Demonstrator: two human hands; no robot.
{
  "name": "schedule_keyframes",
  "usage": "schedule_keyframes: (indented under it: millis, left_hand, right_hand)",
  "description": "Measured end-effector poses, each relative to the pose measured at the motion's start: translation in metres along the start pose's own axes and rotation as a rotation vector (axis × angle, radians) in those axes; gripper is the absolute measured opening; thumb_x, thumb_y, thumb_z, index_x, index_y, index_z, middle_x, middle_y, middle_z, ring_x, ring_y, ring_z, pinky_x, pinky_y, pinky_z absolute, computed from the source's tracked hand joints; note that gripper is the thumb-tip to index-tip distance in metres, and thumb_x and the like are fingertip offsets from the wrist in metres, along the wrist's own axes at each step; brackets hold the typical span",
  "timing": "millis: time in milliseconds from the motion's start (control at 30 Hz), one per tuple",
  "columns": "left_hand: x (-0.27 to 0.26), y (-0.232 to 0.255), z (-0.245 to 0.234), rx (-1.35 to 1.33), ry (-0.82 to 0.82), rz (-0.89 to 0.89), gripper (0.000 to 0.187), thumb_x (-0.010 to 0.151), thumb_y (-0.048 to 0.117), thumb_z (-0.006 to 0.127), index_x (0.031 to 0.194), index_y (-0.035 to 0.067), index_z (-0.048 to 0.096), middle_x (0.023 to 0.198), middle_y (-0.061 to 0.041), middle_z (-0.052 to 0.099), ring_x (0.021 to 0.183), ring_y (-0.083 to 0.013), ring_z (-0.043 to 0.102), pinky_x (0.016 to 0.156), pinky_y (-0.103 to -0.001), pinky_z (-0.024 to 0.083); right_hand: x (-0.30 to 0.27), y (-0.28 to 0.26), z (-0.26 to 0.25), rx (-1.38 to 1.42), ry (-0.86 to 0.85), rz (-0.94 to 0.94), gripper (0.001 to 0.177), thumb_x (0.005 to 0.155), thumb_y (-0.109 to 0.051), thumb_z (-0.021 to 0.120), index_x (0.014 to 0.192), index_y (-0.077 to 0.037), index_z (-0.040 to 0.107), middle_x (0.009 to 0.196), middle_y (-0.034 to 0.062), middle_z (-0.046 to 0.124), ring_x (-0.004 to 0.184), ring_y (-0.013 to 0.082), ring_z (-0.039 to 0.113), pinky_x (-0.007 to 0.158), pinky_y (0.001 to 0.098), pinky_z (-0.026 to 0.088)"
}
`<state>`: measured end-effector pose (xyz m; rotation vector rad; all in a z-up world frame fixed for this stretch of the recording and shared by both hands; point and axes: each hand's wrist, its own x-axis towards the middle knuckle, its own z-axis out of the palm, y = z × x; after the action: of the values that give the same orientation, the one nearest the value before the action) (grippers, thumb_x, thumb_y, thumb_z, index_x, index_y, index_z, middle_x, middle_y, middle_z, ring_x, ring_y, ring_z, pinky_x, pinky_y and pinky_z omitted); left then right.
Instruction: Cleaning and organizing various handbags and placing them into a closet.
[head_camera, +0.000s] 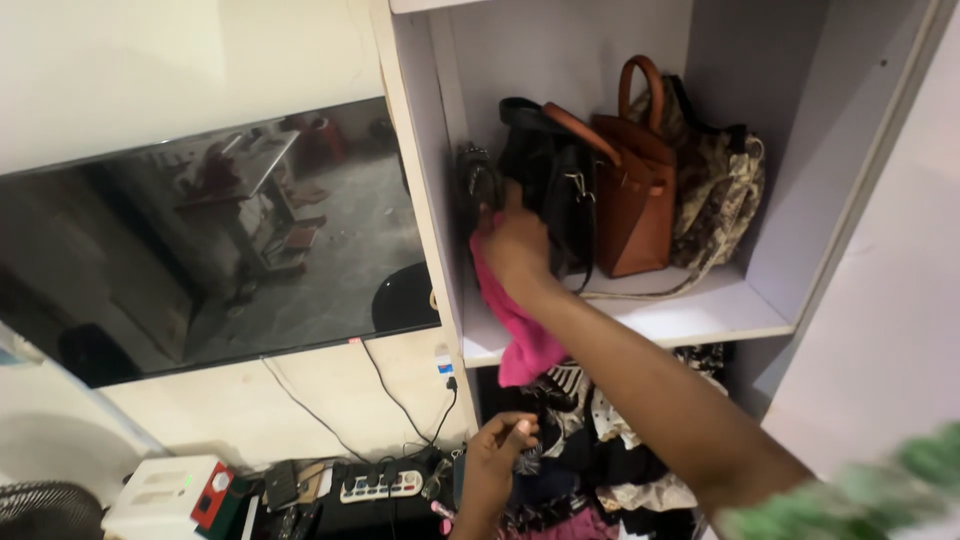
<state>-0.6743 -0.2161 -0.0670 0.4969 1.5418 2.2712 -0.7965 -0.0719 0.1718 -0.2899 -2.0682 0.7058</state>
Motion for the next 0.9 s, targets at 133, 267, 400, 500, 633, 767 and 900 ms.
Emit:
schedule_keyframes:
  millis: [133,267,400,500,633,767,900]
  left_hand:
    - [0.004,-0.002,-0.004,0.044,0.030,-0.080,0.030,0.092,0.021,0.069,0.108,-0.003,0.075,0.098,-0.012,0.077,0.086,-0.0149,0.071,0.083,-0.028,0.056]
    - [0.007,-0.017,-0.006,0.055,-0.033,-0.055,0.029,0.094,0.021,0.069,0.109,-0.003,0.075,0.096,-0.010,0.076,0.085,-0.0131,0.068,0.082,-0.026,0.053]
    - [0.001,-0.009,0.001,0.141,-0.153,-0.024,0.029,0.094,0.022,0.070,0.110,-0.002,0.074,0.095,-0.006,0.076,0.085,-0.0116,0.068,0.081,-0.026,0.053]
    - [0.002,-0.015,0.009,0.141,-0.200,-0.089,0.030,0.096,0.024,0.069,0.112,-0.001,0.076,0.089,-0.006,0.072,0.083,-0.0118,0.064,0.070,-0.027,0.045]
    - [0.002,-0.013,0.035,0.202,-0.381,-0.013,0.029,0.096,0.025,0.070,0.109,0.000,0.075,0.093,-0.005,0.076,0.087,-0.0115,0.069,0.080,-0.026,0.054]
    - [-0.002,-0.021,0.070,0.141,-0.621,-0.168,0.029,0.095,0.026,0.072,0.107,-0.001,0.075,0.096,-0.003,0.075,0.089,-0.0097,0.067,0.081,-0.025,0.053]
    - [-0.014,0.002,0.128,0.349,-0.670,-0.476,0.030,0.090,0.027,0.072,0.105,0.002,0.076,0.087,-0.002,0.072,0.073,-0.0122,0.059,0.055,-0.034,0.042]
  right_hand:
    - [0.012,0.001,0.020,0.113,0.028,0.046,0.042,0.099,-0.028,0.059,0.131,-0.002,0.051,0.076,0.0201,0.072,0.074,0.0461,0.071,0.068,0.0533,0.058]
    - [-0.004,-0.018,0.003,-0.011,-0.159,0.103,0.055,0.093,-0.032,0.067,0.136,-0.003,0.048,0.092,0.0271,0.070,0.086,0.0488,0.068,0.078,0.0558,0.055]
    - [-0.041,-0.024,-0.062,0.117,-0.089,-0.107,0.071,0.082,-0.035,0.079,0.139,-0.003,0.050,0.119,0.0237,0.068,0.098,0.0419,0.069,0.087,0.0468,0.055]
    - [-0.077,-0.022,-0.145,0.185,-0.156,-0.021,0.052,0.085,-0.036,0.078,0.127,-0.010,0.062,0.112,0.0133,0.075,0.100,0.0263,0.075,0.090,0.0368,0.057]
    - [-0.138,0.047,-0.230,0.032,-0.374,0.155,0.032,0.085,-0.033,0.078,0.110,-0.012,0.073,0.099,0.0077,0.080,0.090,0.0179,0.075,0.083,0.0325,0.057]
    - [-0.224,0.172,-0.303,-0.008,-0.329,0.547,0.021,0.084,-0.026,0.078,0.096,-0.009,0.079,0.076,0.0108,0.080,0.069,0.0176,0.074,0.068,0.0315,0.059]
    - [-0.335,0.252,-0.382,-0.296,-0.075,0.406,0.019,0.085,-0.014,0.070,0.102,-0.005,0.075,0.087,0.0116,0.078,0.079,0.0199,0.072,0.075,0.0343,0.057]
